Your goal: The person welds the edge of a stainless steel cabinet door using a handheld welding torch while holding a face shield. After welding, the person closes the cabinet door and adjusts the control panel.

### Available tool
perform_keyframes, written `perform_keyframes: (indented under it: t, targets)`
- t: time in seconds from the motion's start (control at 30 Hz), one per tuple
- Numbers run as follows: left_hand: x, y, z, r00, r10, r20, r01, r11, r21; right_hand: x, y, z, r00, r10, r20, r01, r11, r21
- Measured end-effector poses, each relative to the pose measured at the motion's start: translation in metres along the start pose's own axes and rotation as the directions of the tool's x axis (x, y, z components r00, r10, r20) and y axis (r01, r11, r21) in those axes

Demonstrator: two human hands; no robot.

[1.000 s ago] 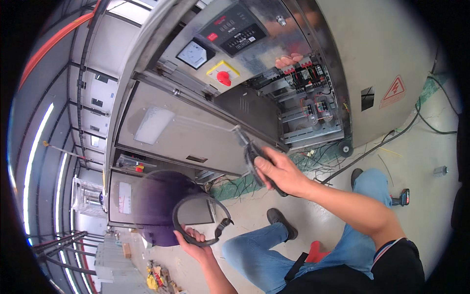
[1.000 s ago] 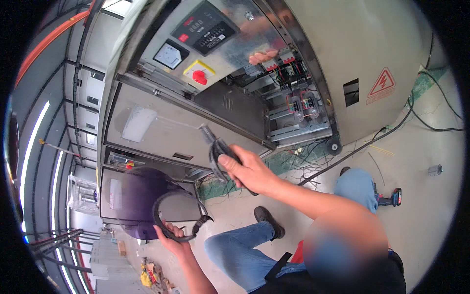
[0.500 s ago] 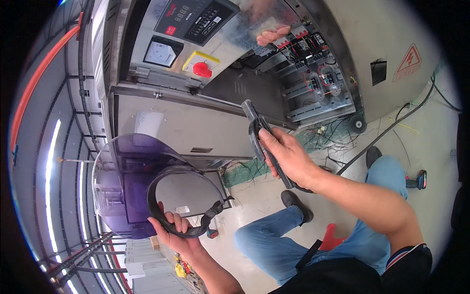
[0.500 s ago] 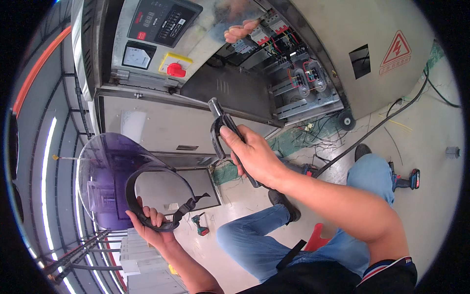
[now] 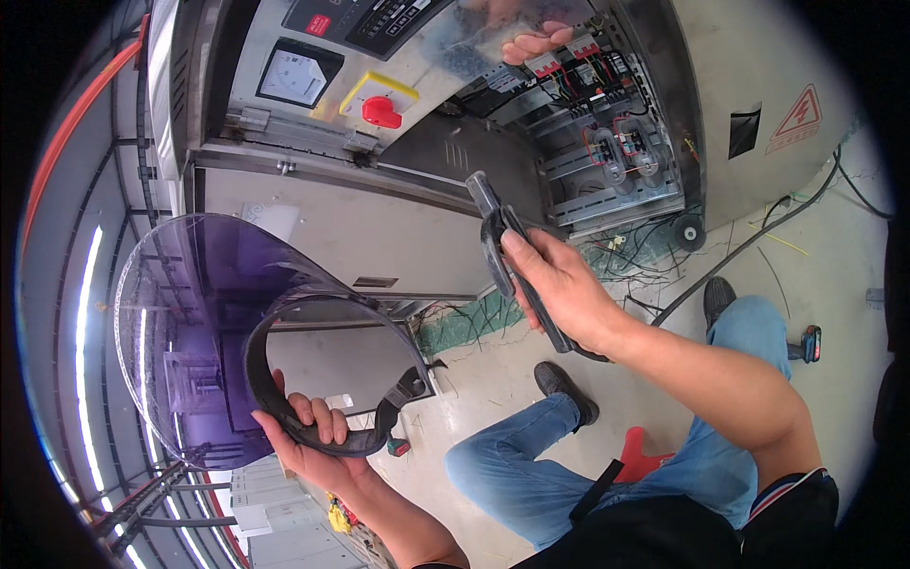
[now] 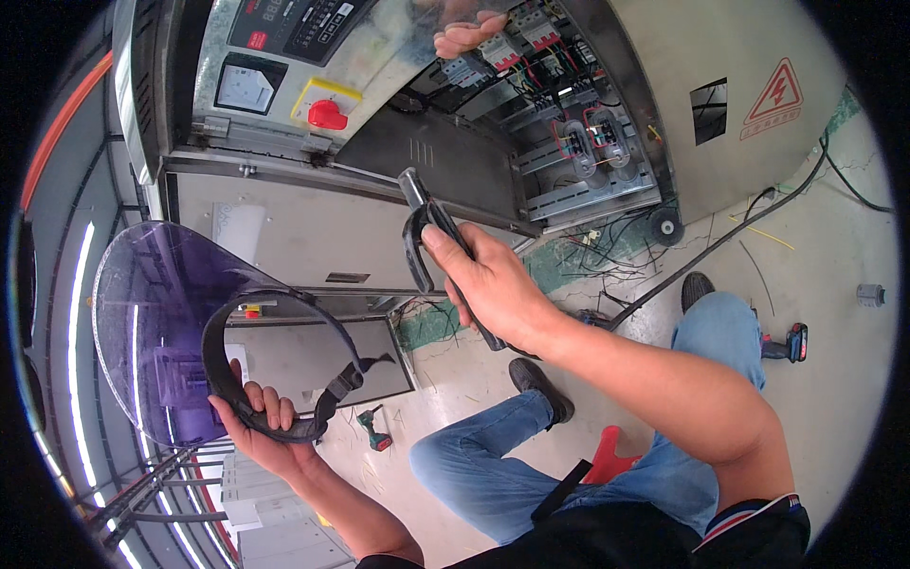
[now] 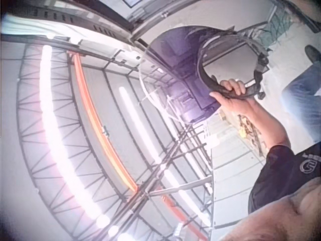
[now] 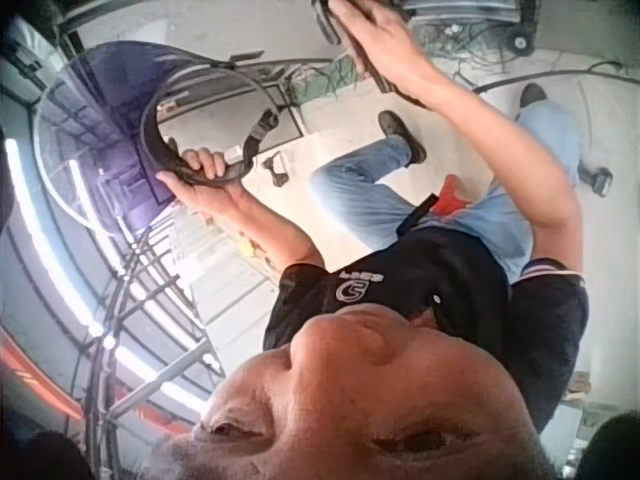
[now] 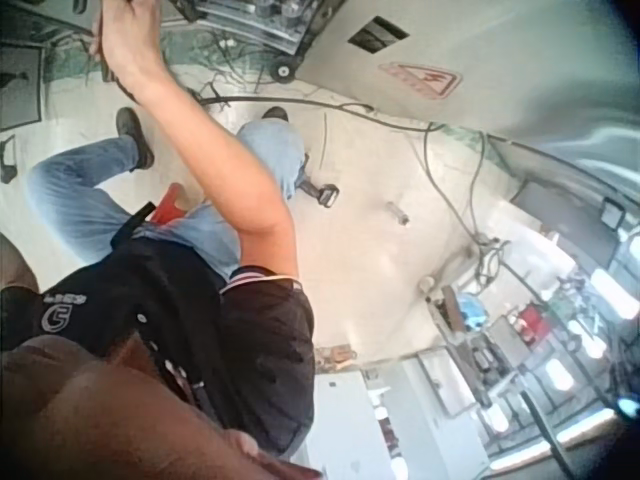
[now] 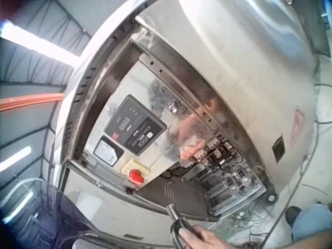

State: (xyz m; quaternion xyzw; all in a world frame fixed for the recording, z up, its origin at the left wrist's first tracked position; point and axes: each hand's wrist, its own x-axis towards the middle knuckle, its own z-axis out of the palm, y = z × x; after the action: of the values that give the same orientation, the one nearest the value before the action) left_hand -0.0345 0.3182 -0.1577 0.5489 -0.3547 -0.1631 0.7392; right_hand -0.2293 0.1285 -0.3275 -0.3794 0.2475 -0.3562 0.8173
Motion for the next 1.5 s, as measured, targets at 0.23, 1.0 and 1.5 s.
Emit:
perform_keyframes:
  t: [0.23, 1.0, 1.5]
  targets:
    - [-0.002, 0.004, 0.008, 0.999, -0.021, 0.040, 0.023, 0.998, -0.053, 0.007, 0.001, 0.002, 0.999, -0.042, 0.005, 0.042, 0.999, -0.003]
    - [-0.033, -0.029, 0.055, 0.881, -0.386, 0.272, 0.403, 0.915, -0.007, 0.016, 0.017, 0.009, 0.979, -0.199, -0.033, 0.199, 0.980, 0.003]
    - [-0.053, -0.034, 0.060, 0.791, -0.543, 0.281, 0.533, 0.838, 0.117, 0.029, 0.074, -0.024, 0.694, -0.661, 0.287, 0.654, 0.410, -0.636]
